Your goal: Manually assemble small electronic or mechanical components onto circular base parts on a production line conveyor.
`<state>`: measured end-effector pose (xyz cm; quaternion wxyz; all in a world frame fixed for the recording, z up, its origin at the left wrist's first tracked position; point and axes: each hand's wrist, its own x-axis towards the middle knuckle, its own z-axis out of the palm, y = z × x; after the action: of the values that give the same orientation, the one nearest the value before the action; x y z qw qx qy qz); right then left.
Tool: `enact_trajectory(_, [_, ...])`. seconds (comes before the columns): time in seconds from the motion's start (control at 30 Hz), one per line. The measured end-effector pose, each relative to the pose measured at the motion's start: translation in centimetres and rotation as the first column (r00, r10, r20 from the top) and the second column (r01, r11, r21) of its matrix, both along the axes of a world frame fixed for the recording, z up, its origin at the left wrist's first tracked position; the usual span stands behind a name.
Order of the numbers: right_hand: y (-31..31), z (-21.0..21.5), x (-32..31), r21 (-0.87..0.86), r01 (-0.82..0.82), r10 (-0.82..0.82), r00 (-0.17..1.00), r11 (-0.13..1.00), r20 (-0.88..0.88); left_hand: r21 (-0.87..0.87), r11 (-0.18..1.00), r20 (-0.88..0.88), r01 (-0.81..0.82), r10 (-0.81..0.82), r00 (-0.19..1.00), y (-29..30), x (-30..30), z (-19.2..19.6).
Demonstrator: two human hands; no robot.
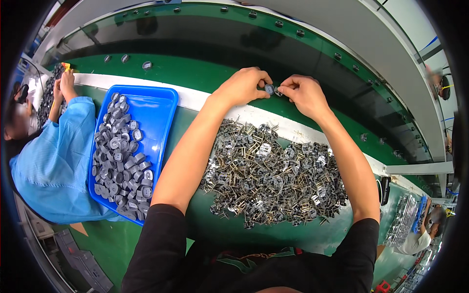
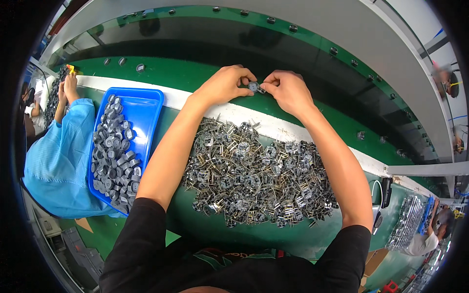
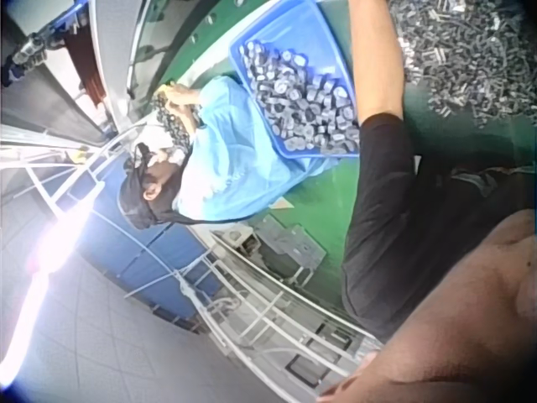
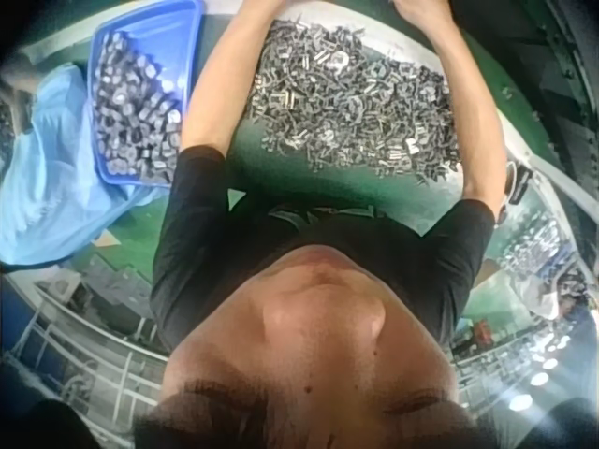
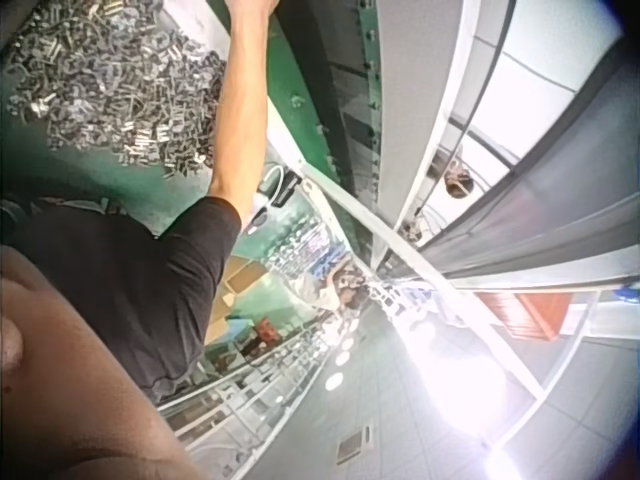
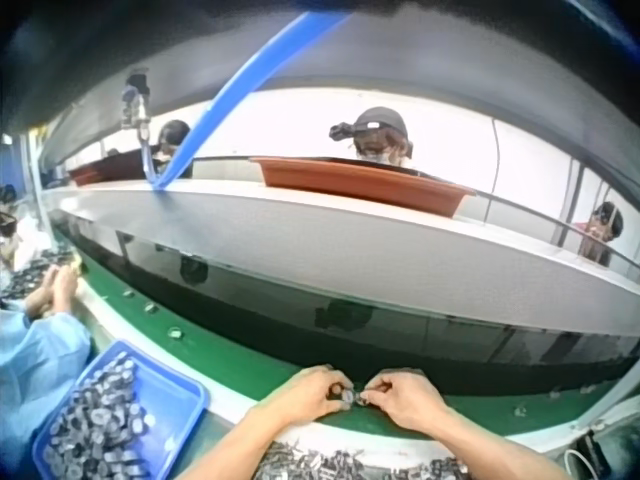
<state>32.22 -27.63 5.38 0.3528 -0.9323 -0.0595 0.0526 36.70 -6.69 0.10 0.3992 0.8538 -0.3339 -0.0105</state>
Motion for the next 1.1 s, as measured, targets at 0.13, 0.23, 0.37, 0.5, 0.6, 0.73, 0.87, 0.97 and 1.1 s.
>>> enact_trajectory(0.13, [1.5, -0.1, 0.2, -0.175, 0.009, 0.009, 0.995, 0.985, 0.100, 0.072, 0.996, 0.042, -0.054, 0.051, 0.998, -0.3, -0.7, 0.9])
enact_trajectory(0.23, [2.1, -0.8, 0.6, -0.288, -0.014, 0.051, 0.991, 0.958, 0.122, 0.088, 0.994, 0.060, -0.064, 0.059, 0.996, -0.5, -1.0, 1.0])
enact_trajectory(0.37, [2.0, -0.8, 0.8, -0.317, -0.069, 0.103, 0.990, 0.946, 0.093, 0.108, 0.991, 0.063, -0.077, 0.071, 0.996, -0.6, -1.1, 0.8])
enact_trajectory(0.5, [2.1, -1.0, 0.4, -0.375, -0.075, 0.139, 0.980, 0.924, 0.146, 0.109, 0.990, 0.107, -0.088, 0.076, 0.991, -0.8, -1.1, 0.5])
enact_trajectory(0.6, [2.3, -1.3, 0.2, -0.453, -0.071, 0.190, 0.956, 0.888, 0.223, 0.115, 0.988, 0.116, -0.102, 0.088, 0.989, -0.9, -1.2, 0.5])
enact_trajectory(0.73, [1.7, -2.3, 0.1, -0.477, -0.085, 0.237, 0.934, 0.875, 0.267, 0.118, 0.986, 0.158, -0.114, 0.094, 0.983, -1.3, -1.1, 0.1])
enact_trajectory(0.87, [1.1, -0.5, -0.6, -0.317, -0.095, 0.207, 0.917, 0.944, 0.341, 0.080, 0.978, 0.166, -0.192, 0.177, 0.970, -0.3, -0.8, -0.4])
enact_trajectory(0.97, [-0.1, 1.9, -2.3, -0.121, -0.481, 0.472, 0.877, 0.868, -0.094, 0.056, 0.981, 0.122, -0.188, 0.180, 0.976, 1.2, -0.5, 0.7])
enact_trajectory(1.1, [-0.8, 0.3, -3.7, -0.147, -0.559, 0.573, 0.816, 0.816, 0.076, 0.117, 0.865, 0.219, -0.487, 0.456, 0.862, 5.6, -3.8, 4.8])
